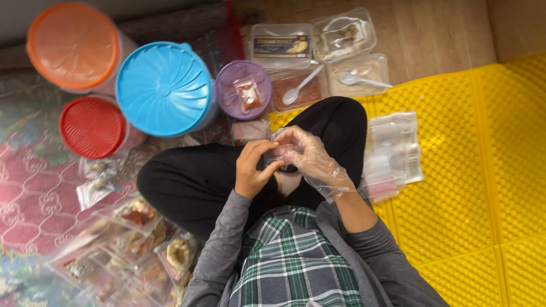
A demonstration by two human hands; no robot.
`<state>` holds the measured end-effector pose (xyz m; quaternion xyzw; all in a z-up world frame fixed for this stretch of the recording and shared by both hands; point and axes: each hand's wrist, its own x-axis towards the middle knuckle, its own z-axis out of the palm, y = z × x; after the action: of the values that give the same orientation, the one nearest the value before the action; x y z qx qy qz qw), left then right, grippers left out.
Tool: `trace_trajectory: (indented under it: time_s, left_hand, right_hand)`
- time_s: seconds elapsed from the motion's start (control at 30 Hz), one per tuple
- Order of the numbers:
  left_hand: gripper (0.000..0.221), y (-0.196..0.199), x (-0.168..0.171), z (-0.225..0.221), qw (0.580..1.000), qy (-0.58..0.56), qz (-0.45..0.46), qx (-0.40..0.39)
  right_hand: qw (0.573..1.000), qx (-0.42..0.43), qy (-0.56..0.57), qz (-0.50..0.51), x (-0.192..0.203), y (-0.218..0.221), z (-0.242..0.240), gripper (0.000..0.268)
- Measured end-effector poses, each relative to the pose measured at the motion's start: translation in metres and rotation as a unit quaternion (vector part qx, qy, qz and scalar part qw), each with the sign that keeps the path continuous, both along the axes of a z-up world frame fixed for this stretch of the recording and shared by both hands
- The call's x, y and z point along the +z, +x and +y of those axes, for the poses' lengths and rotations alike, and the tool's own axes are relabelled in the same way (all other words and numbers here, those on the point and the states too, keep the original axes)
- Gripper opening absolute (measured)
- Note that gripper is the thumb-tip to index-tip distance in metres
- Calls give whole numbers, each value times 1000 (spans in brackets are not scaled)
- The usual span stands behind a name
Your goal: Packaging small food items or seasonings into individual plastic bags using a spoon.
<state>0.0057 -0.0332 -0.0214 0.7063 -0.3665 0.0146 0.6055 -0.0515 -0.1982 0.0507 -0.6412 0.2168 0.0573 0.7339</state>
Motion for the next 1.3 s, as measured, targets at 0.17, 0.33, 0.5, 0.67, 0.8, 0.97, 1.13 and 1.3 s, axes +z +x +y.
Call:
trace_trajectory:
  time_s: [0.17,0.33,0.5,0.67,0.8,0.97,1.13,1.3]
  left_hand:
    - [54,6,-17,-40,998,40,-10,-40]
    - [49,19,-41,-67,995,81,-40,-47]
    - [58,33,-37,-89,990,117,-8,-77]
    - [51,44,-44,-103,986,123,20,-109]
    - [60,47,-50,-106,984,126,34,-122]
    - [47,53,-56,-105,987,123,3,-104]
    - [43,50,-57,-101,993,73,60,-68]
    - [67,39,-85,-87,929,-70,362,-36]
  right_hand:
    - [1000,-14,-25,5,-42,0,-36,34]
    - [998,2,-52,39,-35,15,-64,37]
    - [997,-10,-21,73,-37,28,-85,33]
    - [997,18,-31,70,-38,37,-99,37]
    - [998,6,1,68,-46,33,-108,41]
    - [998,-22,44,41,-39,37,-108,38]
    - [997,-33,65,8,-50,27,-126,38]
    - [966,-241,-94,-3,-85,22,-202,20]
